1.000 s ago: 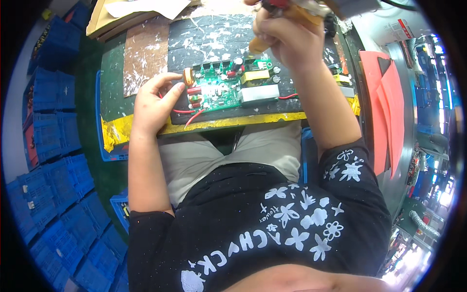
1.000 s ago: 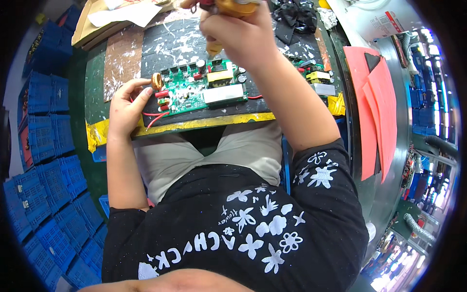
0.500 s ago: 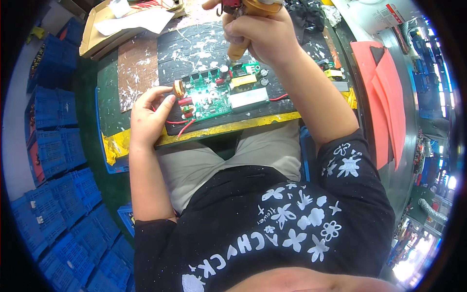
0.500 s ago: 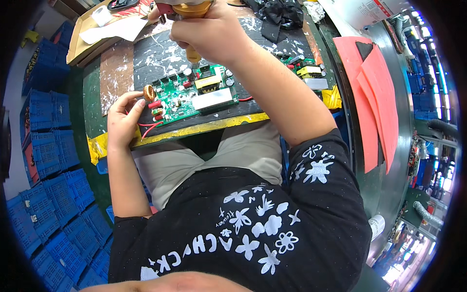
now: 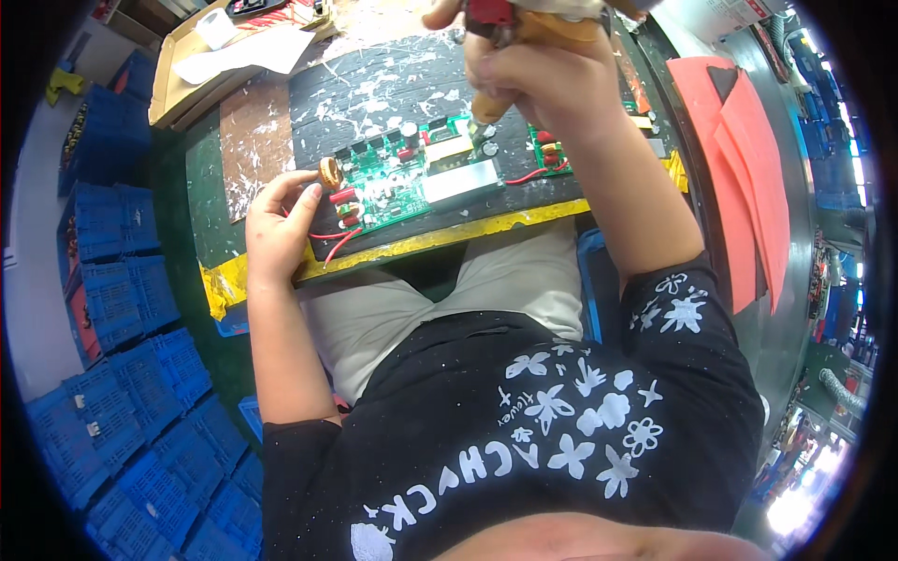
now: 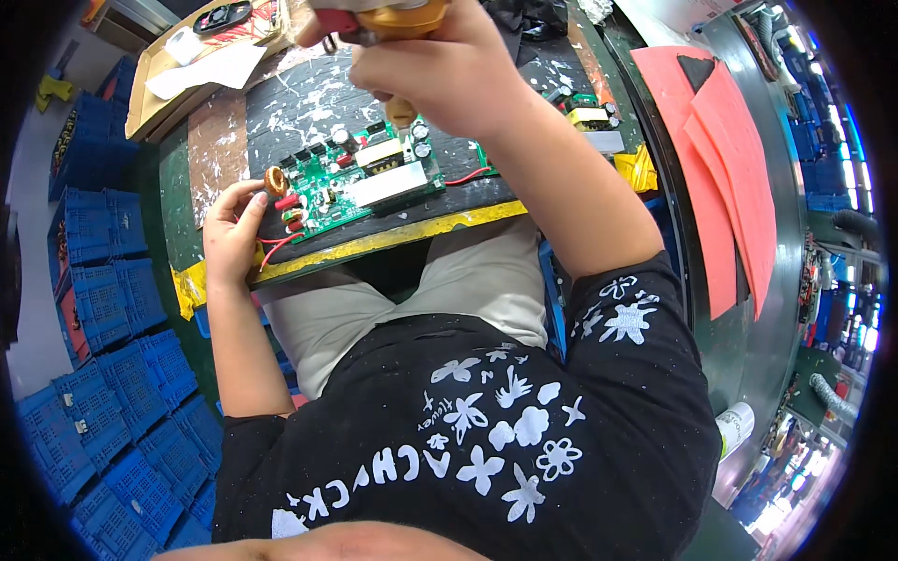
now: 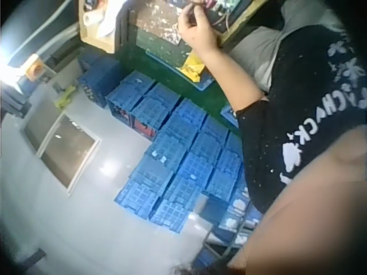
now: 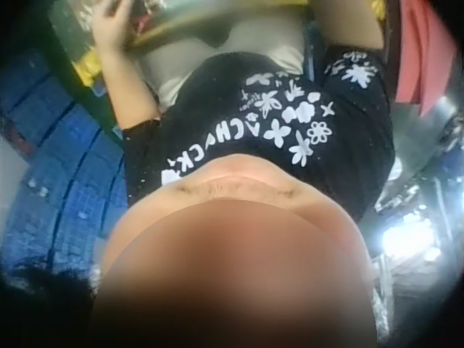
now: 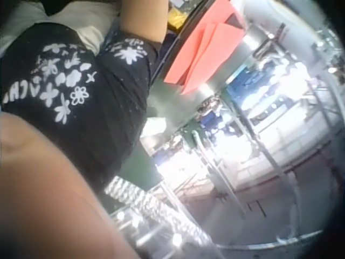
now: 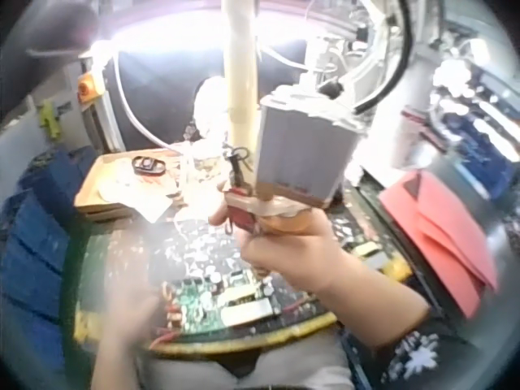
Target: Assembling electronic circuit boards using a handheld pneumatic tool at a workstation.
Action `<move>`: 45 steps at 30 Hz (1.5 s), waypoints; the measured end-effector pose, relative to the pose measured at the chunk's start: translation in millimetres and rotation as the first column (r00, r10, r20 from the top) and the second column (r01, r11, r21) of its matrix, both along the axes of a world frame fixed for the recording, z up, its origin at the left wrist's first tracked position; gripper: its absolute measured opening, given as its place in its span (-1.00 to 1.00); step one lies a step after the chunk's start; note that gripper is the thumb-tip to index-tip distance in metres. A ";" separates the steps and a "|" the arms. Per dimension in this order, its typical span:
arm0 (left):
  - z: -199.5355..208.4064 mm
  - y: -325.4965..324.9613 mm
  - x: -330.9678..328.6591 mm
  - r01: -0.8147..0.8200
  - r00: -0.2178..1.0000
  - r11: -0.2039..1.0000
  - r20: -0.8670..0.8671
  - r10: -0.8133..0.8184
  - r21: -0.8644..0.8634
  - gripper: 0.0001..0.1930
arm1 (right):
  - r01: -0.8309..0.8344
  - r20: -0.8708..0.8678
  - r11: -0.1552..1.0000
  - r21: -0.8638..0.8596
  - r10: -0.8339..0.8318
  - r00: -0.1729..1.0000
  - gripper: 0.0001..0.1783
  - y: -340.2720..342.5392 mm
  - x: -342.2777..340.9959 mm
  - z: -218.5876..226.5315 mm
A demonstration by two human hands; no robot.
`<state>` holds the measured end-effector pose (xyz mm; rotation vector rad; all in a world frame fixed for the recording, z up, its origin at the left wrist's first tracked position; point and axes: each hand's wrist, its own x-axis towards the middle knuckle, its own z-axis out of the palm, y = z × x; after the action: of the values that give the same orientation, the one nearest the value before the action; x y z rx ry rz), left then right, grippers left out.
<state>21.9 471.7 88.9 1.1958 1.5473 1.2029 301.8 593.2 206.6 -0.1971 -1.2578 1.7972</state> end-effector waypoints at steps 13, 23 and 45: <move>-1.0 0.3 1.7 -0.007 0.997 1.000 -0.072 0.009 0.021 -0.83 | 0.053 0.187 0.439 0.897 -0.486 0.854 -0.67 18.5 -16.2 -15.8; -1.0 0.2 1.8 -0.015 0.998 1.000 -0.053 0.016 0.025 -0.83 | 0.052 0.553 0.990 0.130 -0.116 0.825 -0.62 6.3 -15.5 0.9; 2.7 -0.6 3.6 -0.014 0.998 1.000 -0.061 0.015 0.025 -0.84 | 0.152 0.717 0.985 0.082 -0.164 0.677 -0.46 16.7 -12.8 22.3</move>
<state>25.5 471.1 91.6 1.2494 1.5926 1.2076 289.1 609.9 228.9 -1.0711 -1.7243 1.5889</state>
